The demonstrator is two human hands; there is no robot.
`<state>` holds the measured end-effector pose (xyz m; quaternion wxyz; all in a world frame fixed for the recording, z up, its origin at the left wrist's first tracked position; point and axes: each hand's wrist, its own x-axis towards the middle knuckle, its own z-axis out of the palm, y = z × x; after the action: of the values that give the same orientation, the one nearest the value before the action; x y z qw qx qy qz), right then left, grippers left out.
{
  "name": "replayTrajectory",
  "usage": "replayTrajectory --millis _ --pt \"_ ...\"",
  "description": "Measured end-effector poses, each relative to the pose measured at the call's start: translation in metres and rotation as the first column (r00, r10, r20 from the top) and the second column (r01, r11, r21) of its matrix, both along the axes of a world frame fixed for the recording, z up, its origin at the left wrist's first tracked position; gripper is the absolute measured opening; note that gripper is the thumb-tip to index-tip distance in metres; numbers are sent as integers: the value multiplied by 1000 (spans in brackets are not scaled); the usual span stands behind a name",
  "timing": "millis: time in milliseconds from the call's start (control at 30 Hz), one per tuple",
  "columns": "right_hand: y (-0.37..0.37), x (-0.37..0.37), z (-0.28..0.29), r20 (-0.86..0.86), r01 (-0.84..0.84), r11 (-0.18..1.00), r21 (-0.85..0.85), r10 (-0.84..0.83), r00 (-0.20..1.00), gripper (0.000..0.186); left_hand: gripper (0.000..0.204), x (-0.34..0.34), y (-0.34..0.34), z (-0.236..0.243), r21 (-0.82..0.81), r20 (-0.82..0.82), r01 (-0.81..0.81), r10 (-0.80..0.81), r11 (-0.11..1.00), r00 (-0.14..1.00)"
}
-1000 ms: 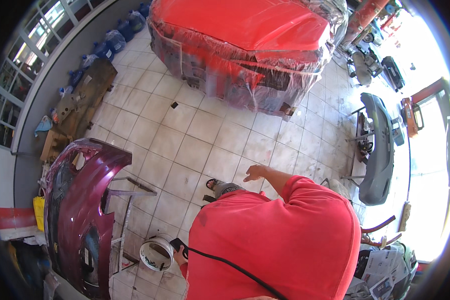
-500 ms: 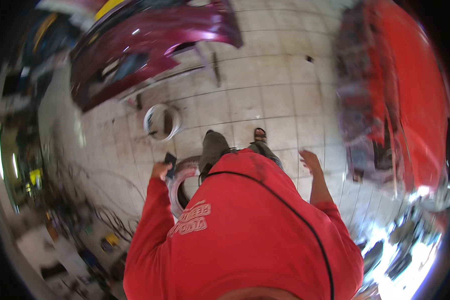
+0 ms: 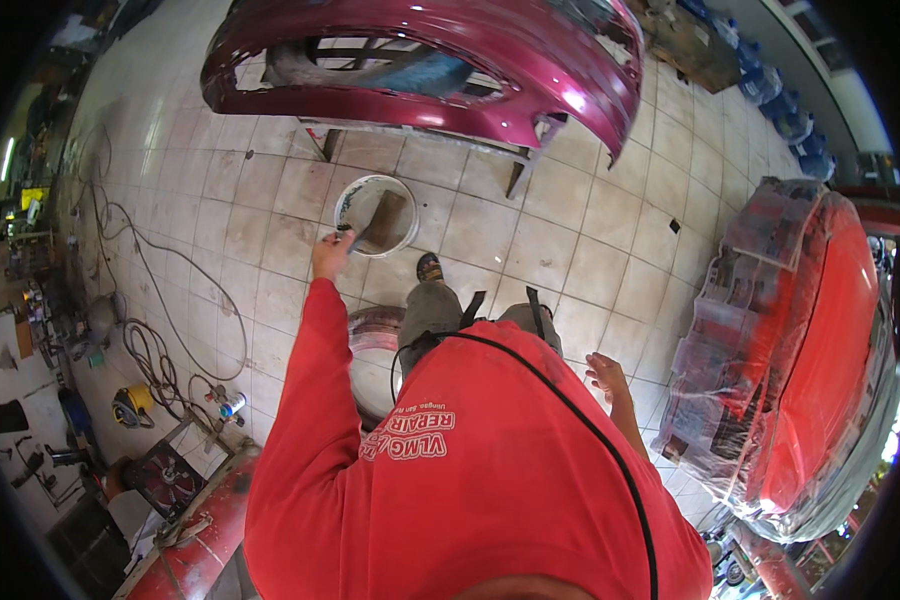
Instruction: The person sands a maroon car bumper with a sanding block, repeatedly dipping it into a bucket of water. They then move to a red car hood and continue sanding its surface.
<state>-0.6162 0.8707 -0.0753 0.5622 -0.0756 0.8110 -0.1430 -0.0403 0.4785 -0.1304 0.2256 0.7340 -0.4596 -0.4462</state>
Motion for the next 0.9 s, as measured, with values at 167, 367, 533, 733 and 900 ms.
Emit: replayTrajectory --millis 167,367,533,733,900 --pt "-80 63 15 62 -97 995 -34 99 993 75 40 69 26 -63 146 -167 -18 43 989 985" --pt "-135 81 -9 136 -362 925 118 346 928 72 34 110 48 -83 58 164 411 -415 910 895" --pt "-209 58 -69 33 -522 850 71 521 853 58 5 130 64 -32 355 40 -61 50 933 998" --pt "-294 56 -90 -314 -268 898 -348 158 936 65 21 198 7 -21 460 159 125 -220 879 962" --pt "-307 112 -60 -334 -188 892 -411 45 942 66 46 247 -94 -31 471 -96 121 -86 874 992"
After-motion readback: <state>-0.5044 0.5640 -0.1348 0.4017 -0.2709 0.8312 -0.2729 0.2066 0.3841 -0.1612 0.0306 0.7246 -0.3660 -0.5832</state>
